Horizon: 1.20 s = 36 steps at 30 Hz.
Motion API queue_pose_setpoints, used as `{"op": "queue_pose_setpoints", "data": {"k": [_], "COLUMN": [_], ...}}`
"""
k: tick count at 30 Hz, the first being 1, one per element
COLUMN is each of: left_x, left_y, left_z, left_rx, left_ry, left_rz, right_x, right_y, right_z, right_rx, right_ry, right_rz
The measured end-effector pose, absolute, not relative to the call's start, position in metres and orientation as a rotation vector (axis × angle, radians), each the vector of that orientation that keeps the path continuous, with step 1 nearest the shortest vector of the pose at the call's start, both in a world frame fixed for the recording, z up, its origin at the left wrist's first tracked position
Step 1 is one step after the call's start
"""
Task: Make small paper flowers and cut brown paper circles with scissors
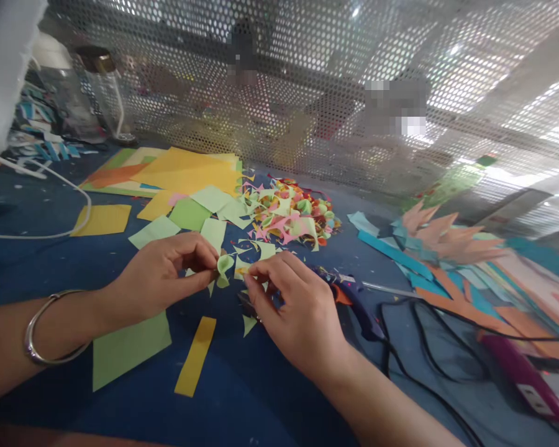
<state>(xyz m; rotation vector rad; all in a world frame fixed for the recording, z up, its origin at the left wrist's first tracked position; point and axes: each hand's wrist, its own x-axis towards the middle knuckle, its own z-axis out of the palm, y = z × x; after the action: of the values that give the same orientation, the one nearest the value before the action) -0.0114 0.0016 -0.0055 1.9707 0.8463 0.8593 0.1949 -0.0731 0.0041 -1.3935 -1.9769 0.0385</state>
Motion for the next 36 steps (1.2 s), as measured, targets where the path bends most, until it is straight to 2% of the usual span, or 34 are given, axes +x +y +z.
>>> {"op": "queue_pose_setpoints", "data": {"k": [19,36], "left_x": [-0.0108,-0.0102], "left_y": [-0.0051,-0.0034], "left_z": [-0.0059,-0.0081], "left_rx": [2.167,2.191], "left_ry": [0.784,0.798], "left_rz": [0.997,0.977], "right_x": [0.1918,0.1916], "right_y": [-0.0757,-0.0772], "right_z": [0.0027,0.0024], "right_rx": [-1.283,-1.266], "right_ry": [-2.023,-2.030], "right_rz": [-0.036,0.002]}}
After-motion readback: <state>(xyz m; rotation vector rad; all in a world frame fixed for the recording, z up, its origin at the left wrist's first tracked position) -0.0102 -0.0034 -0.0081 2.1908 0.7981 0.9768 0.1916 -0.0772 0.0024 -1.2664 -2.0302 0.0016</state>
